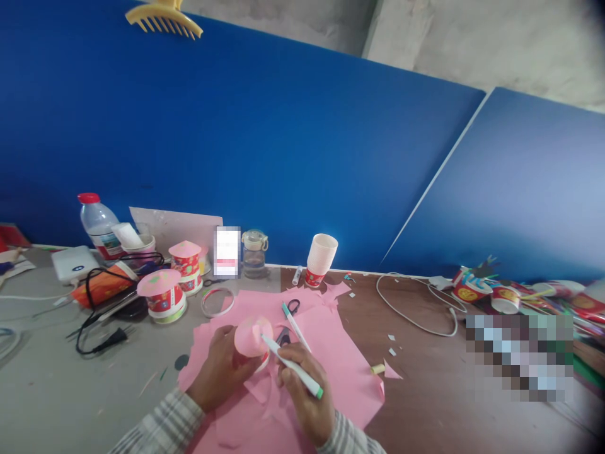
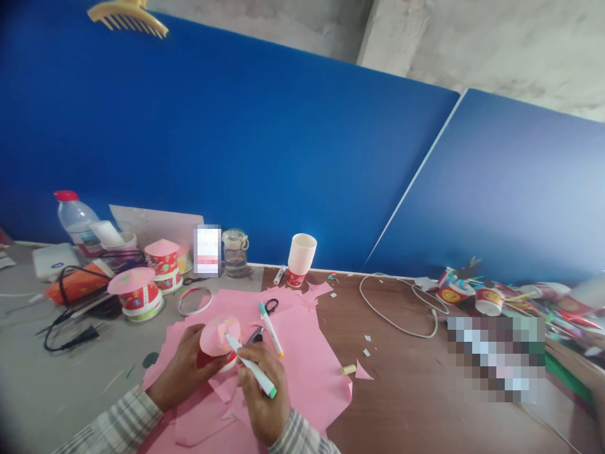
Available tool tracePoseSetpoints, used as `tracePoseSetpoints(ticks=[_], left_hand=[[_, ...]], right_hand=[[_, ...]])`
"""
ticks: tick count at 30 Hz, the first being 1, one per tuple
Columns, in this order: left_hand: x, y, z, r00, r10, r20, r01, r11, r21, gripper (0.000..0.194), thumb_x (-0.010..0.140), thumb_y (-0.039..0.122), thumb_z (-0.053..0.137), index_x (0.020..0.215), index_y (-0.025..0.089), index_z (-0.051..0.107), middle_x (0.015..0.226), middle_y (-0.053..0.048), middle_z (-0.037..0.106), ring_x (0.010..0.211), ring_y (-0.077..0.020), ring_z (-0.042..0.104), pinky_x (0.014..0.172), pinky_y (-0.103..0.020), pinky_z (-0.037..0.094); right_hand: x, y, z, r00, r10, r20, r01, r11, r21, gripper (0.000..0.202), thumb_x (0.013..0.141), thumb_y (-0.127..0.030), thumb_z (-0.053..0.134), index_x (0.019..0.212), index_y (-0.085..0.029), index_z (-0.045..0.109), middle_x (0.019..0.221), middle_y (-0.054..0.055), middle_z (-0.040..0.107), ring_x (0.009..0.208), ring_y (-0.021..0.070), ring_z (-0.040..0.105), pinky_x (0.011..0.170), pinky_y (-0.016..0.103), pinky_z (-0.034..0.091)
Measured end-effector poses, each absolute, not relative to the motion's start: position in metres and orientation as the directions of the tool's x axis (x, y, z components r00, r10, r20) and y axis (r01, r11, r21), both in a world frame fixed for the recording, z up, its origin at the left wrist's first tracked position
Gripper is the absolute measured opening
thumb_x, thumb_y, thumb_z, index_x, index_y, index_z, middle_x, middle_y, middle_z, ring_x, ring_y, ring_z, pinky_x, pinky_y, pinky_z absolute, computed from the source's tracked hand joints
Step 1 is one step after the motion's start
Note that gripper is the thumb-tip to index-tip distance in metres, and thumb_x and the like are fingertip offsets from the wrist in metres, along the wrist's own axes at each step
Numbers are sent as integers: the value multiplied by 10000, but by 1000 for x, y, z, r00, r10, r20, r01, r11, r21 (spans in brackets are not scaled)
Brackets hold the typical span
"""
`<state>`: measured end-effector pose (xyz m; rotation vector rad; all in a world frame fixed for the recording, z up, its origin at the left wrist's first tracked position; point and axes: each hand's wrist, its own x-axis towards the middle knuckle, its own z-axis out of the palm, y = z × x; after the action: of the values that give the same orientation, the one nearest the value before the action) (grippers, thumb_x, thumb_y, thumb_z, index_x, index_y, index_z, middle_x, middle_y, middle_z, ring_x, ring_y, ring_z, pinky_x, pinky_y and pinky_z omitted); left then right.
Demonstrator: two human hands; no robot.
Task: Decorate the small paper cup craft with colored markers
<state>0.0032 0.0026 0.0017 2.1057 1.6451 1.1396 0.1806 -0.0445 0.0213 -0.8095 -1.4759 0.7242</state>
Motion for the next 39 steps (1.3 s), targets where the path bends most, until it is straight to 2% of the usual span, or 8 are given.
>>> tracePoseSetpoints(ticks=[7, 17, 39], left_hand=[[3, 1, 1, 68, 892, 447, 701, -361, 614, 440, 482, 478, 647, 857, 265, 559, 775, -19, 594, 798, -242, 532, 661, -400, 498], [3, 1, 3, 103, 887, 449, 708, -383, 593, 333, 509, 459, 636, 773, 262, 595, 668, 1, 608, 721, -215, 544, 596, -347, 501], [3, 1, 3, 95, 896, 435, 701, -370, 609, 354, 502, 452, 646, 795, 259, 595, 702, -4, 600, 723, -215, 544, 589, -348, 503]], right_hand=[[179, -44, 22, -39, 841, 540, 82, 541, -837, 172, 783, -177, 565, 906, -208, 681, 707, 35, 681, 647, 215, 624, 636, 321, 523], [176, -42, 19, -43, 858, 512, 91, 514, -853, 187, 781, -178, 568, 930, -231, 666, 655, 9, 662, 583, 200, 628, 579, 283, 532], [175, -42, 19, -33, 873, 486, 72, 487, -870, 167, 780, -167, 565, 902, -219, 666, 724, 25, 668, 604, 197, 637, 583, 284, 530]])
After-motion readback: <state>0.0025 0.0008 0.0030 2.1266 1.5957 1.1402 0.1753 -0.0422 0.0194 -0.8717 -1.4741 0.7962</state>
